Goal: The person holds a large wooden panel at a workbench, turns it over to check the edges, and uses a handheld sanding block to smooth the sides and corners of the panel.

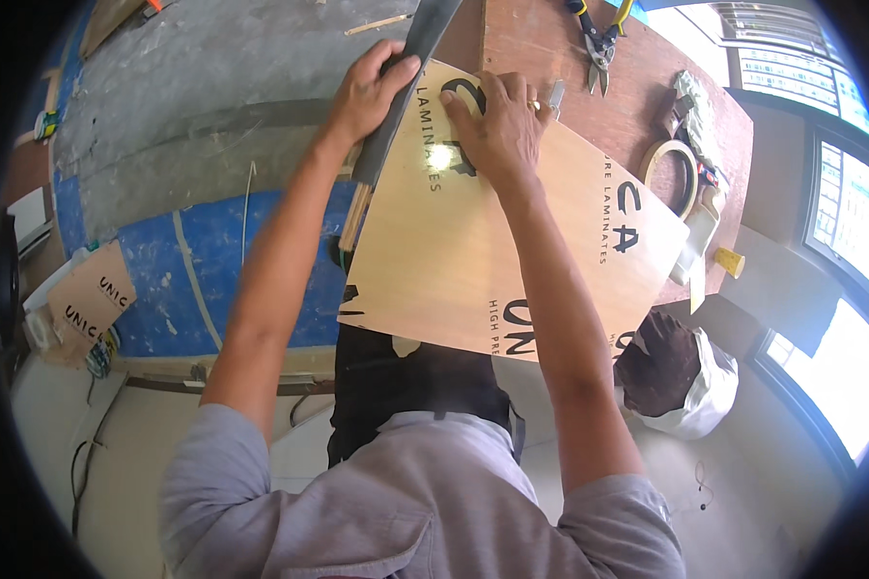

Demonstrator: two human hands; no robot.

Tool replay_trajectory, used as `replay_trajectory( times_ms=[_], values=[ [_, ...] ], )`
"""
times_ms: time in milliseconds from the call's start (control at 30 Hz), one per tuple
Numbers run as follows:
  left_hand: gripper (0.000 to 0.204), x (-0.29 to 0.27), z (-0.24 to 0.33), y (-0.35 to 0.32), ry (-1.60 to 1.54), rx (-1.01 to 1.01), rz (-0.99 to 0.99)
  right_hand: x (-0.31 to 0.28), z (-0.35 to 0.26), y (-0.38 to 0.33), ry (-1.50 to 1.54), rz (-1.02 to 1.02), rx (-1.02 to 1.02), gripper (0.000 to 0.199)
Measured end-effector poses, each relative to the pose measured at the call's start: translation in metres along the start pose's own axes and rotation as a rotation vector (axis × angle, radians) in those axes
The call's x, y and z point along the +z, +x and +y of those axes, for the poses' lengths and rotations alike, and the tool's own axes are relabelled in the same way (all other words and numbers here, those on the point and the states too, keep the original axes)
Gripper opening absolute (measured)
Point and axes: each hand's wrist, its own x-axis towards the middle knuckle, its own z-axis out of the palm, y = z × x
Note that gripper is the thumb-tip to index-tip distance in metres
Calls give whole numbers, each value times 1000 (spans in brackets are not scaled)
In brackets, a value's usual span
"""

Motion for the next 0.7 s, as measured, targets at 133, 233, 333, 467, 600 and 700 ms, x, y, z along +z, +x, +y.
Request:
replay_trajectory(
  times_ms=[133,233,333,467,600,700],
  values=[
    [38,-14,13,-53,-70,-65,-96,4,4,0,12,19,6,62],
    [35,-37,25,-152,-27,-178,-161,-1,5,-2,24,-14,24,62],
    [33,-34,29,-140,-44,-199,-143,-1,2,-2,61,-19,6,61],
    [30,-3,-6,-10,4,-14,-2,0,0,-3,77,8,-36,63],
    [31,-6,14,18,13,-34,-82,0,-1,-3,75,28,-45,65],
    [32,-18,26,-74,22,-61,-91,4,8,-2,91,38,-24,65]
  ],
)
